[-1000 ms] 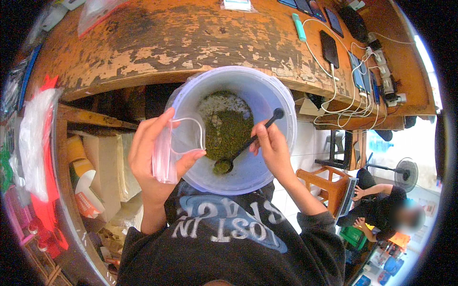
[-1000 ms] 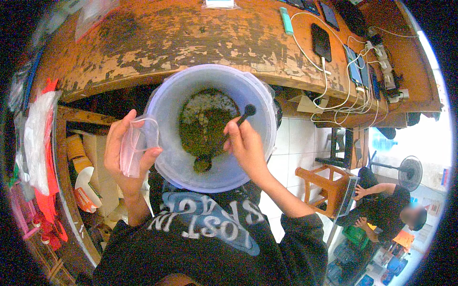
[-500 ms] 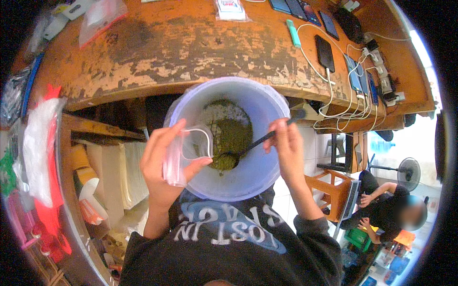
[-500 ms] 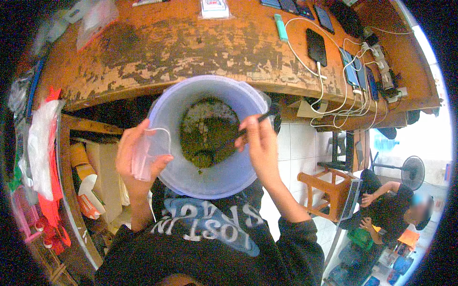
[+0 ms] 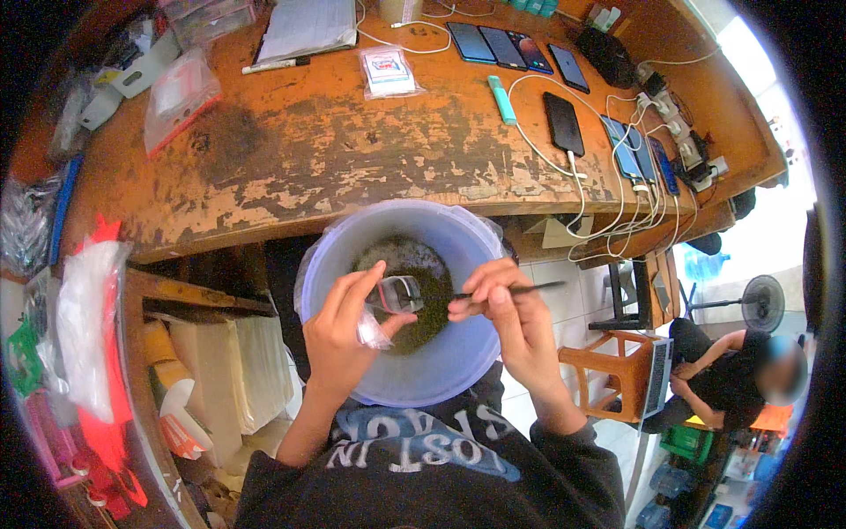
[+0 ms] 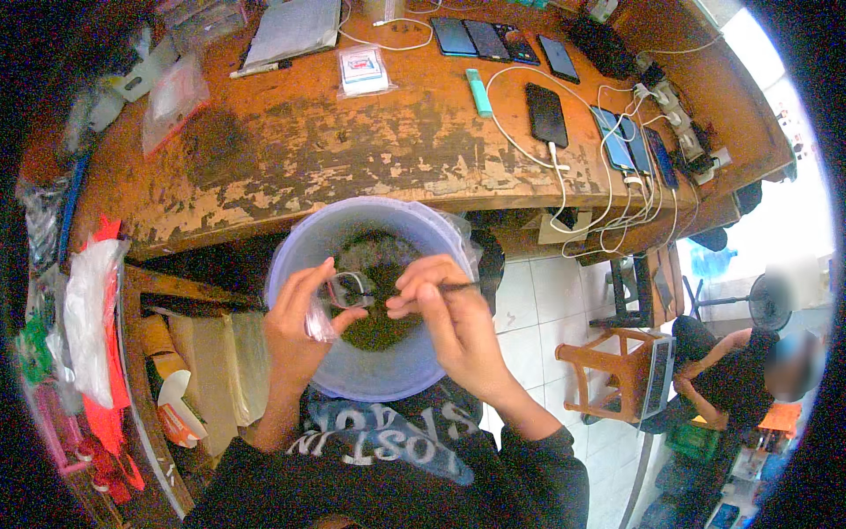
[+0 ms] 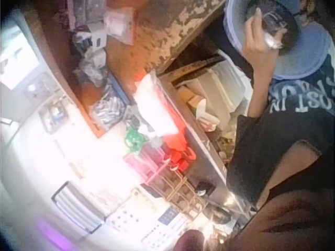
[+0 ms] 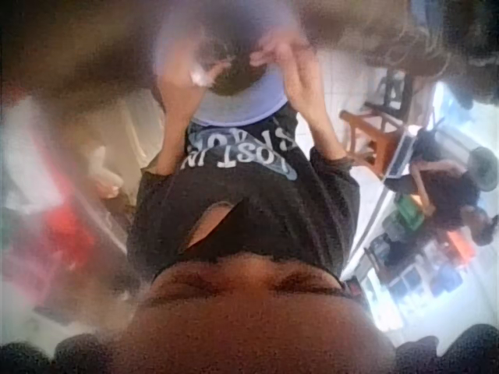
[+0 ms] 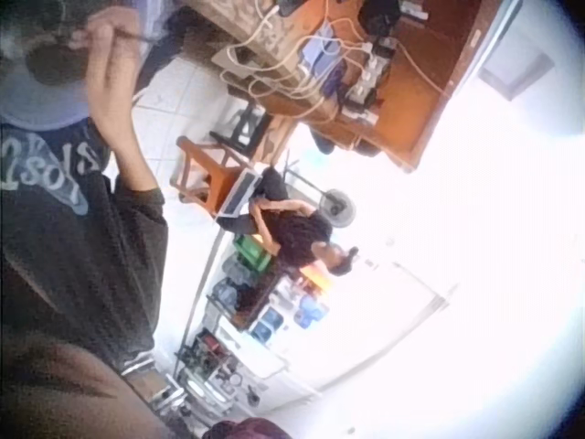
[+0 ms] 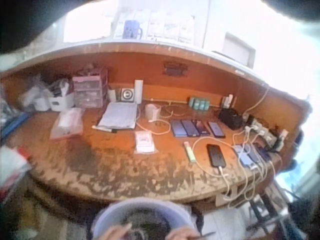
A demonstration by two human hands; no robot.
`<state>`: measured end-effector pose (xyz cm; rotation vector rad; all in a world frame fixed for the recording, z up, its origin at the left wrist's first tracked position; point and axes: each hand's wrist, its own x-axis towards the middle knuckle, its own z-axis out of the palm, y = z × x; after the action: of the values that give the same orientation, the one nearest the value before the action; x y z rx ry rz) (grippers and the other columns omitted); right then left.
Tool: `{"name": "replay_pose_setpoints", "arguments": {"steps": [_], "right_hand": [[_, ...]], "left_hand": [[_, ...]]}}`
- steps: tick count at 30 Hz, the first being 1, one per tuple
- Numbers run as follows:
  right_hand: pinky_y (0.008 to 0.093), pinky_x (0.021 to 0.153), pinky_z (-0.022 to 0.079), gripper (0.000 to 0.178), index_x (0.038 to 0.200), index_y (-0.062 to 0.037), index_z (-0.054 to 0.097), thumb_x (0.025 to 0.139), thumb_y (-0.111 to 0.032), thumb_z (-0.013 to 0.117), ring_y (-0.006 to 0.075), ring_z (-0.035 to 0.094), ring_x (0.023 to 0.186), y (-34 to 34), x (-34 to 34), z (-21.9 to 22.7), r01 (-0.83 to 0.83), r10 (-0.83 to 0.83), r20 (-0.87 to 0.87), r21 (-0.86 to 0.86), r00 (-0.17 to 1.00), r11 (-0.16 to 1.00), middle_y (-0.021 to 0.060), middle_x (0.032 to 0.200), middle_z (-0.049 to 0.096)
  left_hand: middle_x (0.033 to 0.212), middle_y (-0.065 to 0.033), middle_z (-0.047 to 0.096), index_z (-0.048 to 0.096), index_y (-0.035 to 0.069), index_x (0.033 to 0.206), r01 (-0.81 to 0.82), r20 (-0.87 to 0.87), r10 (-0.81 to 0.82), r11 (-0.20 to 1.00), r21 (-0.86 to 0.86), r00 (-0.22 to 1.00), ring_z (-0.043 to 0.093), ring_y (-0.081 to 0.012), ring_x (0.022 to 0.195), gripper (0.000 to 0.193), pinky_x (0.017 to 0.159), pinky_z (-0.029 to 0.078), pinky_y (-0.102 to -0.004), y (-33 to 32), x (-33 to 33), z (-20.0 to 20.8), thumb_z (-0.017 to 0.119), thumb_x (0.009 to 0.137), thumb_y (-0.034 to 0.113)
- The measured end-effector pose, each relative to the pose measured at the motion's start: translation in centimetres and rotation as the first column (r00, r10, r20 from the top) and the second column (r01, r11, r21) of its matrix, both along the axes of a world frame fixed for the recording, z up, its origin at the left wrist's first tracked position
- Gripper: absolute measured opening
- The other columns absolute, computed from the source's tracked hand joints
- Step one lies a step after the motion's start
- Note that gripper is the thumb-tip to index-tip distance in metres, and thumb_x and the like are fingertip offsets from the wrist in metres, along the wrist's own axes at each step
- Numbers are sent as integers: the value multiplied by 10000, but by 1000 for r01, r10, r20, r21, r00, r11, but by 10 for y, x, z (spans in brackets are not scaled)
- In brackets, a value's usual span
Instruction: The person scoops green dried herbs from a large plastic bucket using a small black spoon and transfers them into small clear plastic bags. The person seals each bag and places it on the wooden table. The process is repeated multiple times throughout the clip.
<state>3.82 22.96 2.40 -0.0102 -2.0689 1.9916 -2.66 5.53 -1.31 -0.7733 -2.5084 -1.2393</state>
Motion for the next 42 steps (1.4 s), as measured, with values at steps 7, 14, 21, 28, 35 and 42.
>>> {"name": "replay_pose_setpoints", "arguments": {"steps": [7, 14, 21, 28, 35, 42], "right_hand": [[325, 695, 499, 192, 774, -24, 418, 915, -115, 324, 196, 545, 722, 23, 3, -15, 60, -74, -56, -223, 996, 973, 127, 867, 476], [267, 636, 465, 135, 831, -13, 473, 904, -118, 430, 157, 519, 695, 26, 0, -19, 347, -348, -114, -31, 930, 937, 95, 861, 476], [229, 646, 475, 221, 986, -2, 615, 773, -38, 663, 123, 582, 763, -2, -7, -43, -42, 34, 49, 184, 998, 982, 73, 903, 569], [302, 619, 468, 134, 840, 1, 609, 786, -111, 658, 218, 586, 688, 4, -12, -43, 35, -35, -6, 266, 999, 963, 102, 760, 584], [290, 617, 451, 104, 808, 1, 598, 786, -84, 654, 197, 571, 707, 10, -10, -49, -66, 99, -104, 282, 990, 957, 78, 752, 584], [312, 617, 441, 119, 795, 1, 584, 771, -97, 647, 226, 556, 684, 12, -8, -49, -90, 115, -104, 218, 988, 972, 90, 754, 563]], "left_hand": [[961, -115, 652, 632, 31, 1039, 144, 299, -207, 965, 218, 932, 632, -194, 815, 391, 729, 480, -268, -10, -10, -18, 742, 672, 105], [818, -28, 652, 647, 22, 888, -169, 642, -140, 903, 395, 753, 575, -65, 678, 163, 528, 429, -191, -9, -5, -7, 707, 754, 94], [772, -3, 641, 651, 31, 854, -156, 658, -180, 895, 418, 732, 528, -26, 595, 133, 424, 353, -150, -7, -3, -1, 710, 747, 84], [795, -33, 644, 665, 19, 875, -95, 667, -230, 905, 414, 709, 535, -45, 603, 119, 411, 368, -158, -4, -4, -1, 667, 773, 81], [794, -89, 625, 658, -27, 807, 22, 543, -299, 889, 457, 785, 519, -64, 573, 68, 414, 356, -173, -2, -2, -4, 659, 752, 12], [785, -91, 626, 647, -39, 791, 24, 566, -306, 893, 450, 766, 493, -77, 513, 67, 423, 358, -191, 5, 2, 3, 651, 752, 16]]}}
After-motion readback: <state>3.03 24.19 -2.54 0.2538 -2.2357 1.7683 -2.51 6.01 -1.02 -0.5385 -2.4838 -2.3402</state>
